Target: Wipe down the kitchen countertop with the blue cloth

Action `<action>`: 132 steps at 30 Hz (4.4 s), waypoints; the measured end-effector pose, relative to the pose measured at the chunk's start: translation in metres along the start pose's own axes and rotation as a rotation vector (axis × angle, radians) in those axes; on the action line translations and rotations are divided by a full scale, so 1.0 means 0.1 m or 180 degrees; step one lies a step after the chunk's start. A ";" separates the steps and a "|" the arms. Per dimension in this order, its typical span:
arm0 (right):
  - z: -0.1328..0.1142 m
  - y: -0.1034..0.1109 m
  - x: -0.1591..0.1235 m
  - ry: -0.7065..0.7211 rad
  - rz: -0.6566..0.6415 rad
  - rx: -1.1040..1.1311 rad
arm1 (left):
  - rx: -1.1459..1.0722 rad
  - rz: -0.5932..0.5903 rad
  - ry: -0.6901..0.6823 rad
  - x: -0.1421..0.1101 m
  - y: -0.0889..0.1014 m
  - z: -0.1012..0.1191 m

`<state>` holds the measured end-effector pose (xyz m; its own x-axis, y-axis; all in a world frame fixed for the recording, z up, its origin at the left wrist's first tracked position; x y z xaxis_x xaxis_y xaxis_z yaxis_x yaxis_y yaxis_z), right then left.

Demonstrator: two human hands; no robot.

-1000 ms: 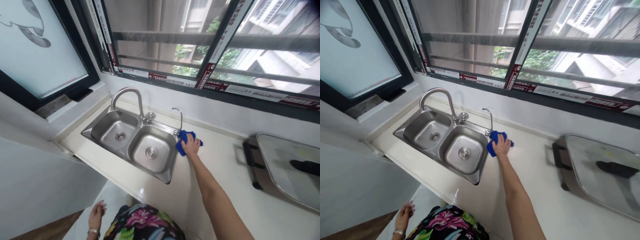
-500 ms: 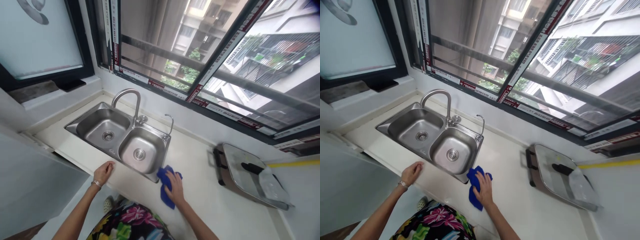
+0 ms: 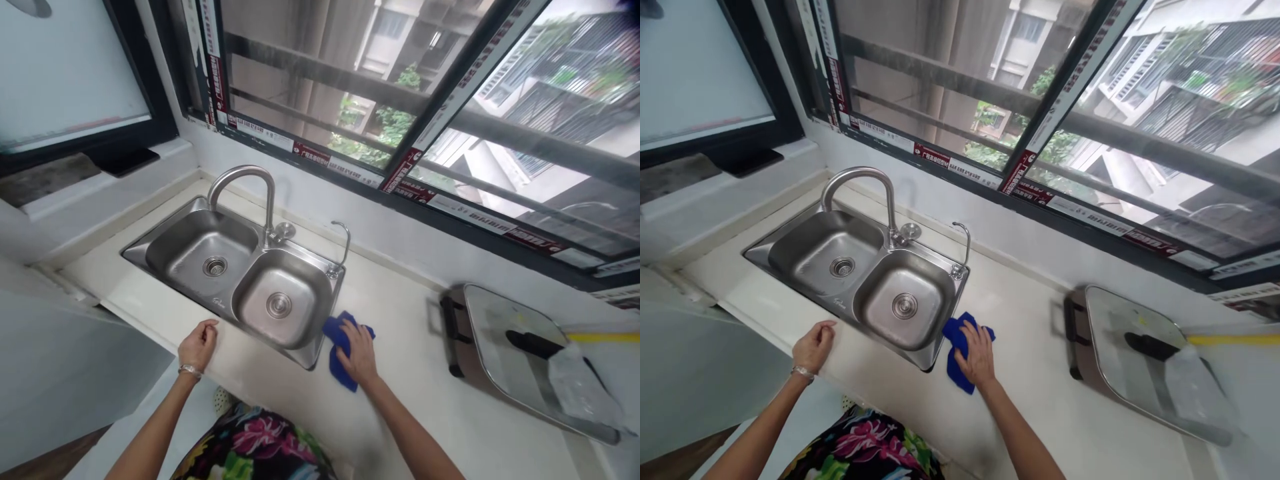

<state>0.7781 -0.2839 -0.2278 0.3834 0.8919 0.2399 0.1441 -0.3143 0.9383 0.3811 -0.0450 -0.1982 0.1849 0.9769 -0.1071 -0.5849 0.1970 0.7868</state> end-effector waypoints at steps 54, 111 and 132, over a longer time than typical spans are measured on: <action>-0.27 -0.35 1.42 -0.0848 -0.0661 -0.1238 | 0.0152 0.0185 -0.0265 0.00 0.01 0.01; -0.46 -0.52 1.80 -0.0556 -0.0892 -0.1340 | 0.0244 0.0196 0.0005 0.01 -0.02 0.00; -0.67 -0.76 2.18 -0.1479 -0.1135 -0.0970 | 0.0259 0.0212 -0.0082 0.00 0.01 0.00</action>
<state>0.7896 -0.0439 -0.2304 0.7237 0.6696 -0.1670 0.0965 0.1413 0.9852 0.3812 -0.0448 -0.1975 0.1685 0.9850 -0.0381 -0.5308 0.1232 0.8385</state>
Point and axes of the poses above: each hand's wrist, its own x-axis towards the middle knuckle, its own y-axis out of the back of the hand, z = x × y, the point moved 2 cm from there along x, towards the middle knuckle, and after that the axes turned 9 degrees about -y, right-handed, at the moved point
